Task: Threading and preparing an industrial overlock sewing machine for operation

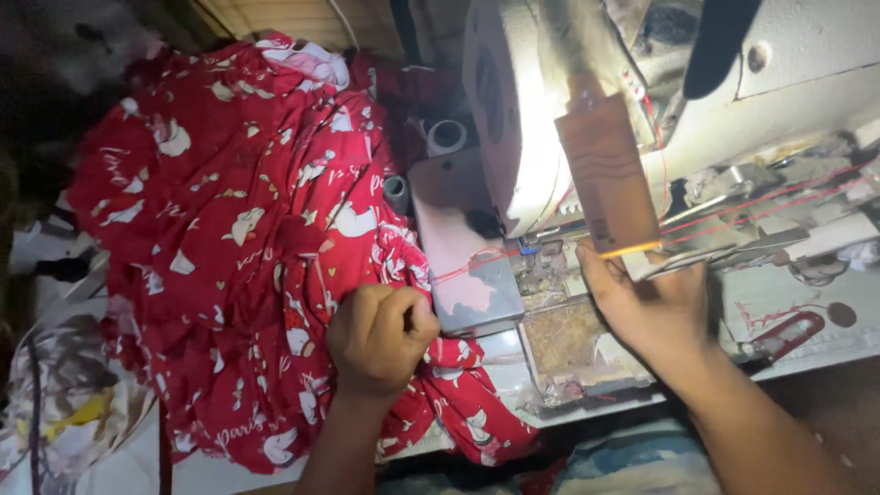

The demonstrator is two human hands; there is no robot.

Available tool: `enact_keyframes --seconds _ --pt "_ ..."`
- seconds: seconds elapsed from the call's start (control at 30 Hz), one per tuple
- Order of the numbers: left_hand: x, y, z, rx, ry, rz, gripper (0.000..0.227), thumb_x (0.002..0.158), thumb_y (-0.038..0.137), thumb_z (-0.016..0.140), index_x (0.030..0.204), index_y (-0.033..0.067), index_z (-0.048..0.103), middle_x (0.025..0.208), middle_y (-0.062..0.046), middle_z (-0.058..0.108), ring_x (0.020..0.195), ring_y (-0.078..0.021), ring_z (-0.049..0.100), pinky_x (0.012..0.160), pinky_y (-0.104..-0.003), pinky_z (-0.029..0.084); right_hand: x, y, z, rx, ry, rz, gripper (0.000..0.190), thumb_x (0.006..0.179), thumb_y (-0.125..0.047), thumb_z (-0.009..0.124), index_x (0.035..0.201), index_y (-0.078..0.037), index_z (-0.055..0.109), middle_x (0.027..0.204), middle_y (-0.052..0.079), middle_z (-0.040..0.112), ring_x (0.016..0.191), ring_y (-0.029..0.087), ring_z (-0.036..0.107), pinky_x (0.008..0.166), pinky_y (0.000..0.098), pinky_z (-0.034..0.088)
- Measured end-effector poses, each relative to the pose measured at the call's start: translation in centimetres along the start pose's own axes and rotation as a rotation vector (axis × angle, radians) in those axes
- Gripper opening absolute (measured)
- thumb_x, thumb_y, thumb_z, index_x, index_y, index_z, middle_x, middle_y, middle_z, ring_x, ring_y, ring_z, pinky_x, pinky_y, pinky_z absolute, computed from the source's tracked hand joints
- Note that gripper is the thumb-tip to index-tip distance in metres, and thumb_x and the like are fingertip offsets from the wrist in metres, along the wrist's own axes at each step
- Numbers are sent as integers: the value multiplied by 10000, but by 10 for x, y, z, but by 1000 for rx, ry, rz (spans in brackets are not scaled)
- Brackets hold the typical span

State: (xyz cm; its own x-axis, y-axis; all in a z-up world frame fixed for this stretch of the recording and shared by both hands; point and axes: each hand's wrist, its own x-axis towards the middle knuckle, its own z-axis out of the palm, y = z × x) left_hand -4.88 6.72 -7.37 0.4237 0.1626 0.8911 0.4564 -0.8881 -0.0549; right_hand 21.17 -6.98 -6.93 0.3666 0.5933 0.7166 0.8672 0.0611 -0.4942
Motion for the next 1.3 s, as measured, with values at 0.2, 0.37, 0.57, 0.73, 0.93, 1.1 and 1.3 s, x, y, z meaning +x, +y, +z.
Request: enact_keyframes --seconds 0.2,0.37,0.57,0.73,0.93,1.1,1.3 --pt "-18 -6 7 -71 32 -68 137 944 169 678 832 108 728 736 -1 535 553 -156 546 538 -286 530 2 -13 0 -62 -7 113 149 882 -39 900 864 2 758 764 200 701 805 382 732 813 462 549" --pt "-21 -7 9 -91 33 -55 142 954 149 680 828 92 711 727 -39 531 569 -200 567 562 -331 531 5 -14 -2 -92 -52 106 121 906 -70 876 882 -23 767 757 175 706 781 355 729 803 441 551" --pt "-24 -7 10 -68 36 -68 161 954 169 686 807 108 715 728 -20 533 575 -185 570 592 -322 541 12 -17 -3 -124 -107 67 91 937 -112 843 905 -56 780 748 142 713 748 320 725 788 412 553" --pt "-22 -6 10 -80 46 -58 149 952 154 692 815 97 710 724 -38 522 580 -207 568 595 -339 539 16 -19 -4 -152 -157 25 78 968 -155 811 928 -90 792 738 109 719 715 285 720 774 383 555" --pt "-23 -6 11 -70 54 -62 146 947 153 700 810 104 717 726 -32 531 579 -201 568 587 -333 539 23 -21 -4 -184 -209 -13 91 999 -197 779 952 -123 805 729 76 726 682 249 716 760 354 557" --pt "-21 -6 11 -82 41 -62 160 964 165 681 820 101 710 729 -26 526 588 -198 581 588 -337 539 27 -24 -4 -210 -249 -49 113 1022 -228 755 969 -148 815 721 51 730 657 223 713 749 333 559" --pt "-20 -6 14 -86 66 -66 167 973 161 666 823 101 709 732 -30 538 593 -202 597 592 -321 546 8 -4 -1 -137 -238 -47 131 963 -182 802 1087 -137 802 579 -21 626 542 143 613 659 237 501"
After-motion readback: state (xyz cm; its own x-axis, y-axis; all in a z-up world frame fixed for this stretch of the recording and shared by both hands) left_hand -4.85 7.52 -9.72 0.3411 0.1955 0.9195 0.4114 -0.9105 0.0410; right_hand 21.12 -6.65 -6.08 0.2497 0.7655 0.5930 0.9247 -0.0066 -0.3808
